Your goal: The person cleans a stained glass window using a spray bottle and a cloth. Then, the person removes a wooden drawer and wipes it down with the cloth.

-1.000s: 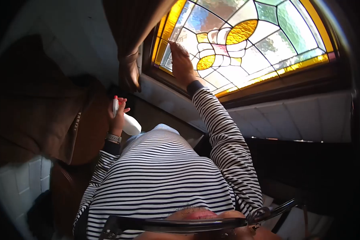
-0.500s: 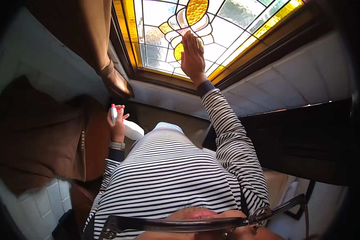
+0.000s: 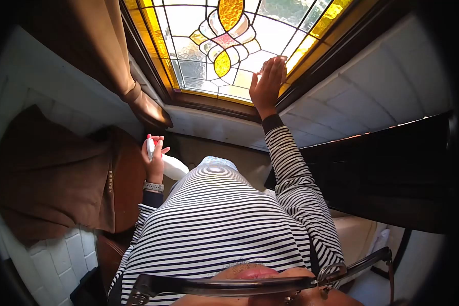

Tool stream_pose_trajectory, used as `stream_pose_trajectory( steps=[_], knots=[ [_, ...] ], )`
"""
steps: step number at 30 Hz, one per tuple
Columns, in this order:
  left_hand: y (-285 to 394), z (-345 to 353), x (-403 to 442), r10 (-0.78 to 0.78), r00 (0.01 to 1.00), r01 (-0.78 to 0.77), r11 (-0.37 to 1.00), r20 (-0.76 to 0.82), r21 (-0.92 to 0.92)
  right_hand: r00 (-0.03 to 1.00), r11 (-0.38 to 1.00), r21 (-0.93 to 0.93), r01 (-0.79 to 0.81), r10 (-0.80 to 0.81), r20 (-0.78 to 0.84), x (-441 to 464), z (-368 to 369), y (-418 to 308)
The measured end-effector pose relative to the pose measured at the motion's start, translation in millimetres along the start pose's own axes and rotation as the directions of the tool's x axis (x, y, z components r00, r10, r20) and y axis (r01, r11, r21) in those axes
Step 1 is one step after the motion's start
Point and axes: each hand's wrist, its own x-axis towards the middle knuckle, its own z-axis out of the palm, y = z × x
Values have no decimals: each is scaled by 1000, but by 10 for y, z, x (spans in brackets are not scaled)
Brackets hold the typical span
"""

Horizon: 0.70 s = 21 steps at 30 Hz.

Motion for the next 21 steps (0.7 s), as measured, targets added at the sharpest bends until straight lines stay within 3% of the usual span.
stream_pose_trajectory(
  steps=[1,5,12,21],
  knots=[
    [5,18,-5,2,1000,-2,1000,1,1,999,999,-7,-45,45,17,-67,52,-15],
    [47,49,-45,5,1000,-5,1000,6,12,998,999,51,15,-18,53,-146,131,75],
    [53,89,-75,16,999,-17,999,32,40,992,997,47,65,-60,-113,513,-270,184],
    [130,127,-100,15,997,-22,995,77,100,982,998,-15,61,-62,-181,937,-572,140]
  ],
)
